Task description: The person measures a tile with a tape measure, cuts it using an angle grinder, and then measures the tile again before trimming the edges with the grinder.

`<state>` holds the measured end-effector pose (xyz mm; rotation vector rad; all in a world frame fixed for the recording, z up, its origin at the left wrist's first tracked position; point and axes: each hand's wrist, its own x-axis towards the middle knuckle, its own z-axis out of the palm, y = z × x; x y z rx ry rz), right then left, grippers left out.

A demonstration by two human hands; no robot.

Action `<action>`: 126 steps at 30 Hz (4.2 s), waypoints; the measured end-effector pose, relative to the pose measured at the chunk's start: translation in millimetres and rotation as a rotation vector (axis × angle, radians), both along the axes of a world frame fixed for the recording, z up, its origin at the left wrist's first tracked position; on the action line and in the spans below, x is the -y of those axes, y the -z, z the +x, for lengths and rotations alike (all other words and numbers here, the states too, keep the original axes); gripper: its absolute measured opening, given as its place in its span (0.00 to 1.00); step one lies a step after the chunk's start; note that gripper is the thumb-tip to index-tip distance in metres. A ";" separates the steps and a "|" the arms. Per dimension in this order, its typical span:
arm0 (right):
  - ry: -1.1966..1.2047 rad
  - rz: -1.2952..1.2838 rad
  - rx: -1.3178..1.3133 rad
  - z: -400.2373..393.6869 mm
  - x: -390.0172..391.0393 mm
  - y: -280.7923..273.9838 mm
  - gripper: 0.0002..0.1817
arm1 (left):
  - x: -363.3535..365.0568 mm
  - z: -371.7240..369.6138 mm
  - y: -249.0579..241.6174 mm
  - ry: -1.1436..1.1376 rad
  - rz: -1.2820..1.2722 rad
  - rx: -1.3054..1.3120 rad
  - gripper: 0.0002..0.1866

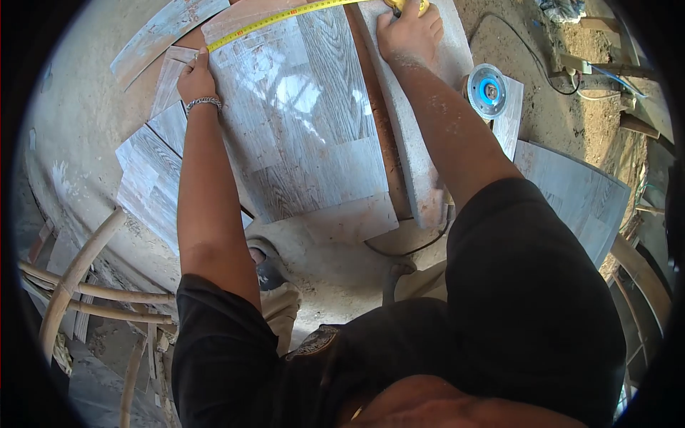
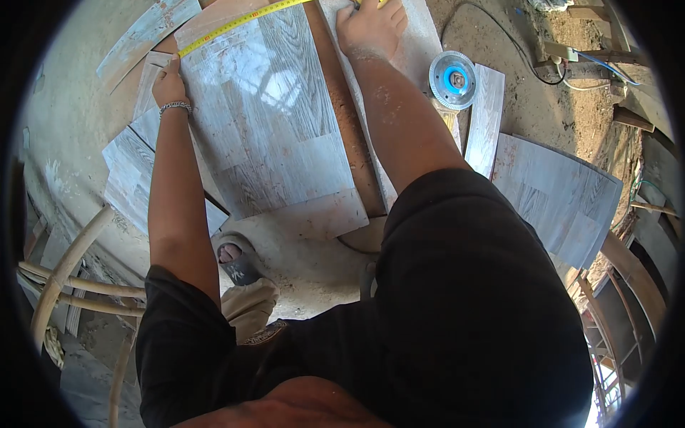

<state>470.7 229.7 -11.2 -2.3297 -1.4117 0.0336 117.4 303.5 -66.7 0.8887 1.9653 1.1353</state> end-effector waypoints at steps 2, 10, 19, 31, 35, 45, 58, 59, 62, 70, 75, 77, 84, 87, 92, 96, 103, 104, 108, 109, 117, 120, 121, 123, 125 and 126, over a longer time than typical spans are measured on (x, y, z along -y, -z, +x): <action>-0.002 0.009 0.000 1.7 -2.8 3.4 0.39 | -3.6 -0.3 -1.0 0.005 -0.035 -0.006 0.26; 0.022 -0.038 -0.010 -0.3 -4.1 -1.1 0.39 | -4.9 -2.3 5.2 -0.002 0.007 -0.025 0.24; 0.011 0.023 0.049 0.9 -3.4 7.6 0.39 | -3.3 -1.7 3.3 0.007 0.008 -0.027 0.24; 0.026 -0.012 0.059 -2.5 -4.4 4.3 0.39 | 0.5 1.2 0.9 -0.002 0.053 0.091 0.25; 0.024 -0.039 0.019 -0.8 -3.7 3.1 0.40 | -6.5 -10.4 12.4 0.018 -0.029 0.039 0.25; 0.018 -0.039 0.020 1.3 -0.6 9.0 0.40 | 1.3 -7.1 7.5 0.069 -0.020 0.133 0.22; 0.012 0.054 0.160 7.8 -9.1 37.6 0.40 | 36.1 -12.4 2.0 0.021 -0.060 0.418 0.13; 0.004 0.059 0.141 9.8 -8.5 38.1 0.40 | 35.8 -15.6 5.1 0.033 -0.068 0.434 0.13; 0.003 0.076 0.139 11.5 -7.2 37.3 0.40 | 37.8 -10.7 -0.3 0.033 -0.052 0.504 0.13; -0.007 0.151 0.087 5.7 -10.5 37.3 0.36 | 43.8 -2.8 2.0 -0.106 0.182 0.461 0.15; 0.015 0.133 -0.005 4.0 -7.8 32.4 0.34 | 44.5 6.1 -2.6 -0.106 0.201 0.152 0.15; 0.040 0.159 0.012 6.2 -8.2 39.7 0.34 | 43.1 4.8 2.5 -0.095 0.221 0.070 0.15; 0.074 0.097 -0.075 7.8 -6.6 26.3 0.31 | 53.4 18.7 -20.2 -0.156 0.121 0.027 0.17; 0.068 0.158 -0.111 11.4 -7.1 27.7 0.32 | 52.0 13.7 -9.7 -0.140 0.126 0.036 0.17; 0.090 0.116 -0.094 3.8 -12.3 29.1 0.31 | 46.8 7.1 -4.7 -0.113 0.145 0.069 0.15; 0.094 0.119 -0.095 4.7 -12.7 29.2 0.30 | 45.6 0.8 -0.6 -0.023 0.166 0.101 0.15; 0.112 0.141 -0.062 8.6 -14.1 37.0 0.29 | 43.7 0.8 7.1 0.016 0.215 0.105 0.12; 0.109 0.138 -0.066 8.3 -13.8 37.1 0.29 | 43.3 -0.2 8.3 0.023 0.216 0.102 0.12; 0.121 0.138 -0.066 12.7 -10.6 37.1 0.29 | 46.0 9.0 1.3 0.046 0.225 0.040 0.12; 0.115 0.137 -0.061 9.9 -14.3 38.0 0.29 | 44.4 7.8 -4.1 0.029 0.203 0.020 0.12; 0.065 0.206 0.010 8.0 -8.6 42.9 0.29 | 43.7 4.8 0.8 -0.013 0.240 0.037 0.12; 0.042 0.282 -0.011 12.7 -11.3 44.8 0.31 | 41.1 7.6 -2.0 -0.109 0.318 0.114 0.15; 0.000 0.309 -0.055 12.6 -8.5 43.2 0.33 | 41.6 1.8 -2.8 -0.091 0.269 0.090 0.16; -0.030 0.360 -0.098 21.5 5.4 37.2 0.35 | 43.3 -13.3 1.2 -0.043 0.231 0.069 0.16; -0.178 0.353 -0.277 19.3 27.5 33.4 0.43 | 32.5 -47.4 -7.9 0.018 0.106 0.020 0.16; -0.158 0.336 -0.294 11.7 49.9 28.7 0.43 | 39.6 -61.5 -25.5 0.083 0.061 0.027 0.15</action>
